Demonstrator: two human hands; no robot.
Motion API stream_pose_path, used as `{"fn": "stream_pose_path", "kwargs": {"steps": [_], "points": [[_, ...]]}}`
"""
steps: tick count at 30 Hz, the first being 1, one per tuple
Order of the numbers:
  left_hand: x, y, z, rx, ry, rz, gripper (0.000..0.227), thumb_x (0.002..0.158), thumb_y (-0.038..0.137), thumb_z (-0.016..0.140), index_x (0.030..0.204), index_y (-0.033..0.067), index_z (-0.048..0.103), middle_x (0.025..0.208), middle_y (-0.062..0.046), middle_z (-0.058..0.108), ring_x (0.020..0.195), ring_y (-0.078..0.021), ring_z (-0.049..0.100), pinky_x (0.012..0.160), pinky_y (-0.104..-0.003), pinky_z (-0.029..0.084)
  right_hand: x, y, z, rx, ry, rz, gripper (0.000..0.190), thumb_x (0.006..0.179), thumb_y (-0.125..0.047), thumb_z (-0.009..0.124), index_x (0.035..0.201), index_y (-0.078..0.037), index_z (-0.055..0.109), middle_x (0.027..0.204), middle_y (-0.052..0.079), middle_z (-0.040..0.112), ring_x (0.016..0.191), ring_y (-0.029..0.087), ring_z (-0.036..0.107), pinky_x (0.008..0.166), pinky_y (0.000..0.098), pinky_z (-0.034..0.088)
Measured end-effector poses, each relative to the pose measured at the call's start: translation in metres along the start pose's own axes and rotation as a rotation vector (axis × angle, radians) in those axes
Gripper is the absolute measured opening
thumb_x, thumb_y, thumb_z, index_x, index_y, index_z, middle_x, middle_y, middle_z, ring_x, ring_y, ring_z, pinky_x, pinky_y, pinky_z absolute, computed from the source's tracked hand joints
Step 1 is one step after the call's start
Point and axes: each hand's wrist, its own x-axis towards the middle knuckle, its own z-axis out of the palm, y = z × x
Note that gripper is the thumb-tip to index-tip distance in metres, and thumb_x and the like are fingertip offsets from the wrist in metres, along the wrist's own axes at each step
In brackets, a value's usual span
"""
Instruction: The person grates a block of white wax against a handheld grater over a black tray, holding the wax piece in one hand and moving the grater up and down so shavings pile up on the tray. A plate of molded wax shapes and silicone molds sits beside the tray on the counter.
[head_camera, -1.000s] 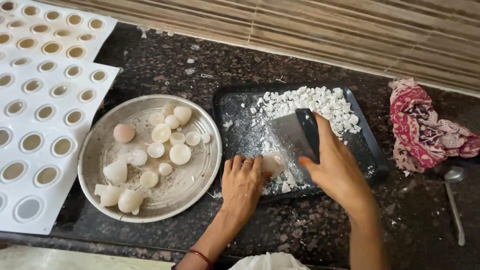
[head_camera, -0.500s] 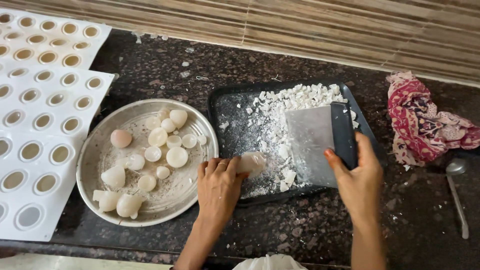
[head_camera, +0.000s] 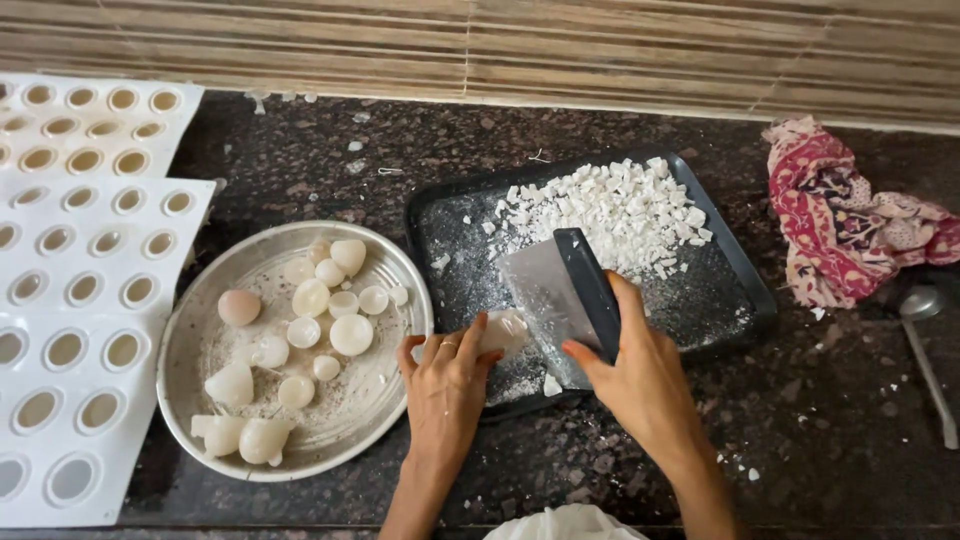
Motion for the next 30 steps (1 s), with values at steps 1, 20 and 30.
{"fn": "stream_pose_path", "kwargs": {"steps": [1,20,30], "points": [[-0.001,-0.002,0.001,0.003,0.003,-0.006,0.047,0.083,0.024,0.076,0.127,0.0109,0.066,0.104,-0.006,0.076,0.097,-0.0234,0.067,0.099,-0.052,0.038,-0.002,-0.002,-0.001,0.044,-0.008,-0.018,0.075,0.081,-0.015,0.078,0.144,-0.012,0.038,0.101,0.025,0.074,0.088,0.037,0.076,0.064,0.0468,0.060],[-0.003,0.002,-0.010,0.053,-0.040,-0.034,0.048,0.077,0.038,0.081,0.115,0.0090,0.071,0.079,-0.006,0.073,0.082,-0.0205,0.067,0.102,-0.055,0.030,0.002,-0.020,-0.016,0.144,0.532,-0.503,0.055,0.093,-0.001,0.075,0.144,-0.001,0.054,0.127,0.026,0.070,0.103,0.025,0.077,0.074,0.0293,0.067],[-0.004,0.002,-0.008,0.086,-0.044,-0.007,0.048,0.080,0.039,0.078,0.118,0.0096,0.071,0.083,-0.004,0.072,0.085,-0.0180,0.066,0.103,-0.054,0.030,0.012,0.006,0.060,0.096,0.267,-0.496,0.046,0.099,-0.005,0.066,0.144,-0.005,0.055,0.088,0.019,0.076,0.050,0.012,0.068,0.037,0.0195,0.055]]}}
